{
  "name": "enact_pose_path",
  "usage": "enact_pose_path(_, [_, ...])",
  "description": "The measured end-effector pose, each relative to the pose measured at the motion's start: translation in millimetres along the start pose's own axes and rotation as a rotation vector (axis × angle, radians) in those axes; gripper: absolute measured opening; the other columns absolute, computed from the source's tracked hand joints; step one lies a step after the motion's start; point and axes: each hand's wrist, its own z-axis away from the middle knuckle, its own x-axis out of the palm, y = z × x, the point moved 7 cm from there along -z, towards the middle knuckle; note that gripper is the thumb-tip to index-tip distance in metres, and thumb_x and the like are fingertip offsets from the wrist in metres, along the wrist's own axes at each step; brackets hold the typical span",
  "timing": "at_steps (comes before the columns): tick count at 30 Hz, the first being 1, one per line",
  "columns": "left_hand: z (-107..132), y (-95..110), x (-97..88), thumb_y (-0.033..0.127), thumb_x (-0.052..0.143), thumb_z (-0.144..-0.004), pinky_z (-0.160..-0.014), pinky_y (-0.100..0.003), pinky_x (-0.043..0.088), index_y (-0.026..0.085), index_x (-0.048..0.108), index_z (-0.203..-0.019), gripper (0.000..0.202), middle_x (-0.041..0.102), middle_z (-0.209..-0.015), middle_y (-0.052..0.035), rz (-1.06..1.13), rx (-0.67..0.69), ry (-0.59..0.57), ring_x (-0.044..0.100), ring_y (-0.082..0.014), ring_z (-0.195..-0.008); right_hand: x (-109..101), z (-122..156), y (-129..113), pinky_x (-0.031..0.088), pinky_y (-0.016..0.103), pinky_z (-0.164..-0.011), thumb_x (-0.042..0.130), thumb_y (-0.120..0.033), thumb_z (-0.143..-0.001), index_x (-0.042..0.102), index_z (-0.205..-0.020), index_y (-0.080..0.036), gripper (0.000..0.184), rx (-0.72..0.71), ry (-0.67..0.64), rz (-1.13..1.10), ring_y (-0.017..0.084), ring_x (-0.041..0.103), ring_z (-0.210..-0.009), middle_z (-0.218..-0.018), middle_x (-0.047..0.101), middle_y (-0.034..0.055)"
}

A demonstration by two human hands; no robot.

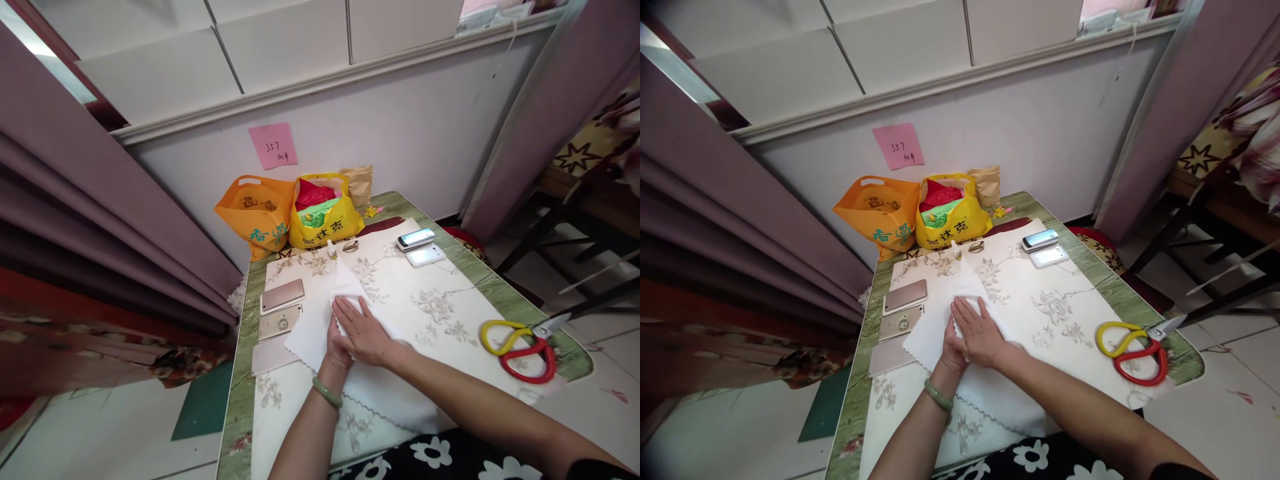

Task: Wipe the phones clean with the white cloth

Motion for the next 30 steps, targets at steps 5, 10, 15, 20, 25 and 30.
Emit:
enact_pose_path(5, [3,-8,22.0,0.050,0.036,-0.095,-0.113,-0.041,0.033,0.023,0.056,-0.132,0.049,0.062,-0.131,-0.0058,-0.001,-0.129,-0.128,0.047,-0.0220,-0.132,1,-21,42,0.004,0.056,-0.116,0.023,-0.047,-0.100,0.012,-0.154,-0.013,0.065,0.188,-0.043,-0.035,0.025,0.013,-0.147,-0.159,0.016,0.0112])
enact_pose_path(10, [4,-5,22.3,0.045,0.041,-0.095,-0.110,-0.040,0.036,0.017,0.058,-0.129,0.047,0.064,-0.127,-0.0092,0.055,-0.097,-0.138,0.055,-0.0228,-0.123,3,3,89,0.000,0.057,-0.115,0.020,-0.046,-0.100,0.014,-0.154,-0.015,0.062,0.461,-0.065,-0.025,0.025,0.014,-0.147,-0.158,0.021,0.0105])
enact_pose_path(15, [8,1,27.3,0.047,0.043,-0.094,-0.111,-0.041,0.036,0.019,0.055,-0.132,0.049,0.055,-0.138,-0.0099,0.077,-0.052,-0.193,0.048,-0.0249,-0.131,-8,50,130,0.007,0.059,-0.114,0.023,-0.050,-0.099,0.039,-0.145,-0.012,0.062,0.635,0.017,0.009,0.031,0.023,-0.144,-0.152,0.034,0.0153])
enact_pose_path(20, [7,0,27.7,0.048,0.044,-0.093,-0.110,-0.041,0.038,0.017,0.053,-0.134,0.052,0.055,-0.138,-0.0124,0.056,-0.072,-0.166,0.049,-0.0259,-0.130,-31,85,125,0.019,0.054,-0.113,0.038,-0.060,-0.093,0.039,-0.145,-0.014,0.069,0.373,0.122,0.015,0.030,0.027,-0.142,-0.151,0.037,0.0159])
enact_pose_path(25, [7,-2,28.2,0.050,0.045,-0.093,-0.109,-0.039,0.039,0.018,0.052,-0.135,0.054,0.057,-0.136,-0.0116,0.043,-0.087,-0.174,0.050,-0.0245,-0.129,-33,96,100,0.025,0.049,-0.112,0.053,-0.056,-0.089,0.048,-0.139,-0.018,0.063,0.148,0.091,0.034,0.028,0.040,-0.134,-0.145,0.046,0.0134])
enact_pose_path(30, [8,-3,26.3,0.049,0.046,-0.092,-0.110,-0.042,0.037,0.018,0.055,-0.132,0.051,0.057,-0.136,-0.0109,0.044,-0.082,-0.144,0.049,-0.0253,-0.130,-41,93,114,0.041,0.038,-0.096,0.045,-0.032,-0.094,0.068,-0.108,-0.022,0.029,0.329,0.171,0.037,0.024,0.057,-0.111,-0.123,0.064,0.0077])
